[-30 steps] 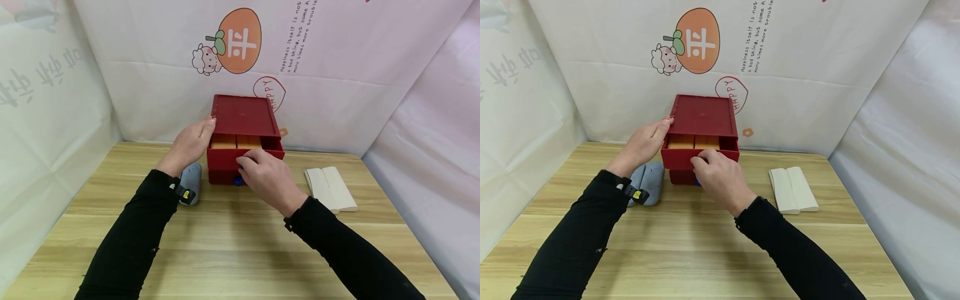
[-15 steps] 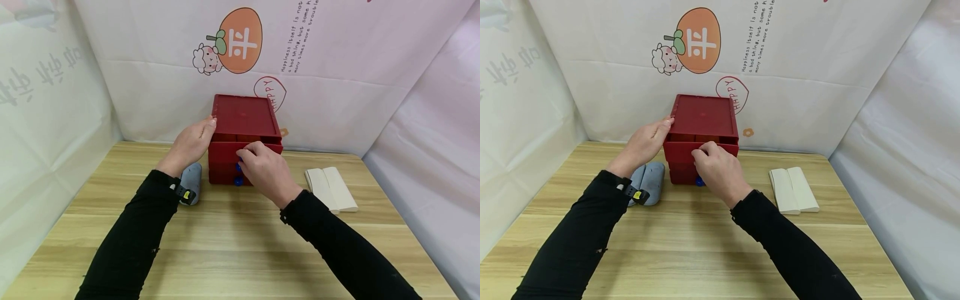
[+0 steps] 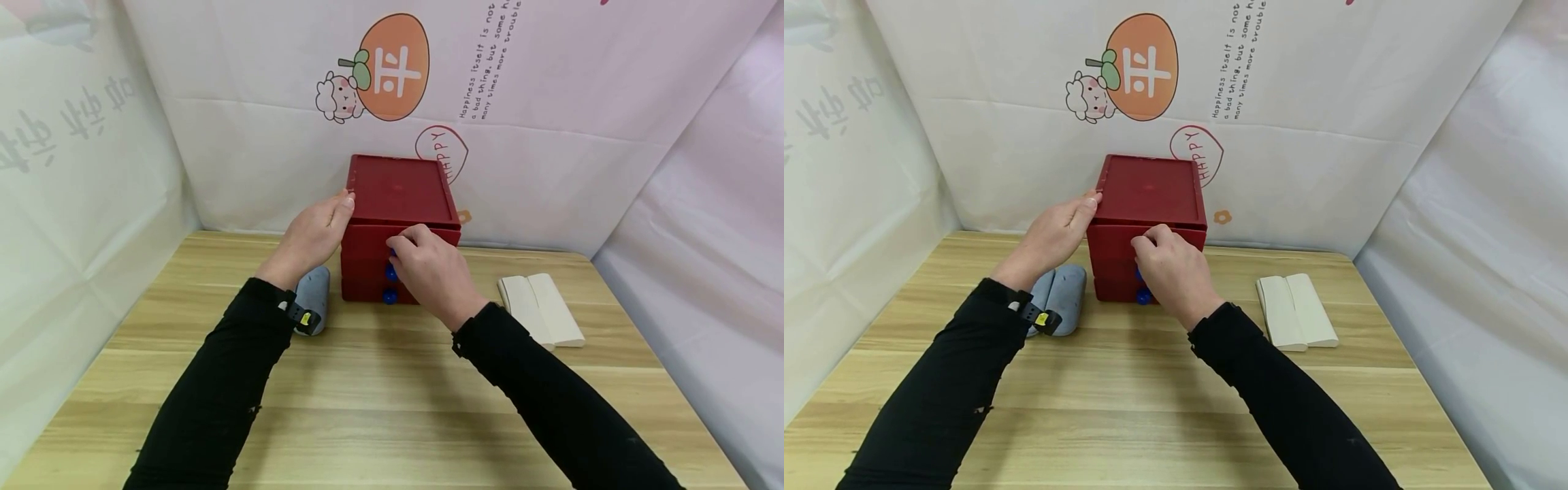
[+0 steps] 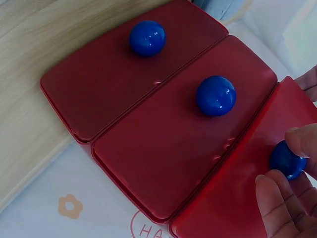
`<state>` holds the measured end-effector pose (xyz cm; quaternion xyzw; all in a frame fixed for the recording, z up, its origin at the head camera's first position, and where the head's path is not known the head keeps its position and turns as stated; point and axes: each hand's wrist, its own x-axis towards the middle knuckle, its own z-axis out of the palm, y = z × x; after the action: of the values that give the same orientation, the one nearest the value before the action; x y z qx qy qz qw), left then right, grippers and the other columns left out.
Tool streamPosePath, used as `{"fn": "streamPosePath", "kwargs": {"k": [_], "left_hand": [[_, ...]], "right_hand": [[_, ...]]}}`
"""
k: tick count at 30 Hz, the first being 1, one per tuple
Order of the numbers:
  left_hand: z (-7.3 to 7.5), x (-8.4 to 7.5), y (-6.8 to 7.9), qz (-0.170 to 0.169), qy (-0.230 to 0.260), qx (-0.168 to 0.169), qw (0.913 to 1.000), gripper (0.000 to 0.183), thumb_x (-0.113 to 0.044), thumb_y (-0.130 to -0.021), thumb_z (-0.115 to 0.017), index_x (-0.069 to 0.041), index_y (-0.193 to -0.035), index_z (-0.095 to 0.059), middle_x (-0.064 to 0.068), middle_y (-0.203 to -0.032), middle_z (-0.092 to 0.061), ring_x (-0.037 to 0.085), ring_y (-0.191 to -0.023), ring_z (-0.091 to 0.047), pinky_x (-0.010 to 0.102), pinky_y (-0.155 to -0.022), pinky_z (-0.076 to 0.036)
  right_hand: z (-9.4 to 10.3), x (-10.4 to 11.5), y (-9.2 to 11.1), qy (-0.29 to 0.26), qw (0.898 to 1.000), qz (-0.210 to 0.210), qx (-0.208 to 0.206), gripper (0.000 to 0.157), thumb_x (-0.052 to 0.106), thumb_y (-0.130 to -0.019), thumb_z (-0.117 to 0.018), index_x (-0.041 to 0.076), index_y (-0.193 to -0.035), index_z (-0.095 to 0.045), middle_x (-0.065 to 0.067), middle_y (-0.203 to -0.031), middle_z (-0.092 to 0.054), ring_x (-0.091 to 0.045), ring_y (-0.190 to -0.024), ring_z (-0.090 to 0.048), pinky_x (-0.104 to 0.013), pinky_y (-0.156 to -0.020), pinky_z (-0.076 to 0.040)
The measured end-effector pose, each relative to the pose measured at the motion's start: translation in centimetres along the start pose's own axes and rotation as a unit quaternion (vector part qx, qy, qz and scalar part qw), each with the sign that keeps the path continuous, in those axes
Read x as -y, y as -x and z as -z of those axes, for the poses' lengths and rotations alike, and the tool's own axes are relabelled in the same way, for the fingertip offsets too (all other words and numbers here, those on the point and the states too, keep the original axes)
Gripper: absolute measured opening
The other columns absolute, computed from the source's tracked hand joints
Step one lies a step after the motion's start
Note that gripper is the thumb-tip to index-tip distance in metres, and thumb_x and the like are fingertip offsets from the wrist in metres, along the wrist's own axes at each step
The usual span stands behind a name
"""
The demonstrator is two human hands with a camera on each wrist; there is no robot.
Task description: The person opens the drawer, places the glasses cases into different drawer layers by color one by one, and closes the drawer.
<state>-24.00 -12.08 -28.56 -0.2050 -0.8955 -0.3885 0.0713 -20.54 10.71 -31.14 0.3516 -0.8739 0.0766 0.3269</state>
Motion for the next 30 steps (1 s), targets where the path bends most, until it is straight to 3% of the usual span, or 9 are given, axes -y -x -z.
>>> {"fn": "streamPosePath", "kwargs": {"k": [30], "left_hand": [[-0.2, 0.4, -0.3, -0.005, -0.017, -0.009, 0.9998, 0.068, -0.054, -0.102, -0.022, -0.01, -0.152, -0.038, 0.004, -0.159, -0.032, 0.013, -0.143, -0.026, 0.037, -0.118, -0.025]], "right_hand": [[-1.1, -0.5, -0.4, 0.003, 1.0, -0.012, -0.015, 0.026, 0.017, -0.088, -0.07, 0.005, -0.111, -0.068, -0.013, -0.106, -0.062, -0.02, -0.092, -0.062, -0.034, -0.076, -0.058]]}}
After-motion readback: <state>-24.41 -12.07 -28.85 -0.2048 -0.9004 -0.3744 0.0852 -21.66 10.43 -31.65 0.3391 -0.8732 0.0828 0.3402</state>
